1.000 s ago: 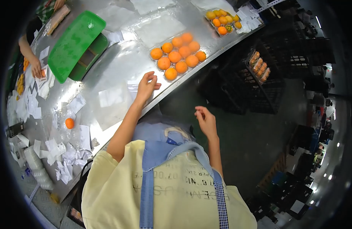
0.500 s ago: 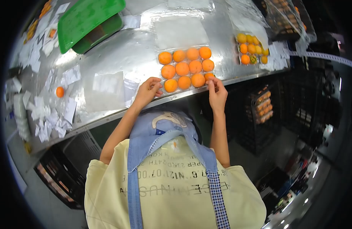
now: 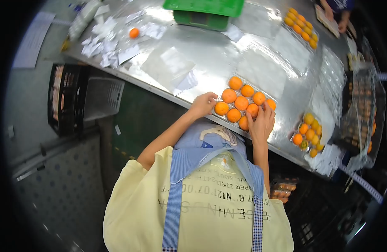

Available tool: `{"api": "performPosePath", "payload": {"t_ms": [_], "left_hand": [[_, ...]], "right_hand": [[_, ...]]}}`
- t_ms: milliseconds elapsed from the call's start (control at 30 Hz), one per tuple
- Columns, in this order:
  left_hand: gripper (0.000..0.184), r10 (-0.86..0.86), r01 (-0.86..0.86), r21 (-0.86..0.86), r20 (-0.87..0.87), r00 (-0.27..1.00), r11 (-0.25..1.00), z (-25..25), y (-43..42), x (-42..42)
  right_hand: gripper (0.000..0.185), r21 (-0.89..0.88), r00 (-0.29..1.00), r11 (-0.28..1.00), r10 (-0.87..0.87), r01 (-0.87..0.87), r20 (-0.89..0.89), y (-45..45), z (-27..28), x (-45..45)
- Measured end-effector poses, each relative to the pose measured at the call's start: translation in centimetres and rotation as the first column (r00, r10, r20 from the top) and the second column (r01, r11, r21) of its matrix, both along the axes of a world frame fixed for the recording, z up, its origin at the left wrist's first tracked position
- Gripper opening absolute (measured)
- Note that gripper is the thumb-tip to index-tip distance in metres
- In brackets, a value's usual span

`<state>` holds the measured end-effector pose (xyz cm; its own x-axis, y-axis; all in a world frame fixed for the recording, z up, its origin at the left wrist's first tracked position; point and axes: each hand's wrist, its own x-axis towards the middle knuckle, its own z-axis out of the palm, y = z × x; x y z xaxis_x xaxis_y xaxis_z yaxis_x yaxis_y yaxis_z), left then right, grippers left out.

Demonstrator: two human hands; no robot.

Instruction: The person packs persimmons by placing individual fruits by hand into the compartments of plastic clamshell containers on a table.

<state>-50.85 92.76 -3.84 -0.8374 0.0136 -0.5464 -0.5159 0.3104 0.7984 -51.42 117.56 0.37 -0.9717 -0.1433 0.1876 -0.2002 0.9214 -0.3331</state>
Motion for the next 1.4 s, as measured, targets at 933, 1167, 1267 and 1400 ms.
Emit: {"api": "performPosePath", "payload": {"t_ms": [933, 1167, 1267, 1400], "left_hand": [[0.064, -0.275, 0.433, 0.209, -0.521, 0.808, 0.877, 11.7, 4.7, -3.5], [0.064, -0.274, 0.399, 0.178, -0.483, 0.832, 0.9, 11.6, 4.3, -4.0], [0.061, -0.297, 0.437, 0.132, -0.561, 0.773, 0.89, 11.0, 4.2, -4.0], [0.059, -0.241, 0.391, 0.246, -0.477, 0.845, 0.887, 10.0, 4.8, -3.3]], "right_hand": [[0.033, -0.83, 0.778, -0.015, 0.356, 0.558, 0.517, 0.8, 3.0, 0.1], [0.041, -0.882, 0.834, 0.184, 0.287, 0.434, 0.471, -1.6, 4.0, -0.5], [0.044, -0.783, 0.887, 0.57, 0.191, 0.248, 0.421, -2.7, 6.1, -1.1], [0.039, -0.475, 0.902, 0.868, 0.085, 0.142, 0.424, -3.7, 8.0, -2.0]]}}
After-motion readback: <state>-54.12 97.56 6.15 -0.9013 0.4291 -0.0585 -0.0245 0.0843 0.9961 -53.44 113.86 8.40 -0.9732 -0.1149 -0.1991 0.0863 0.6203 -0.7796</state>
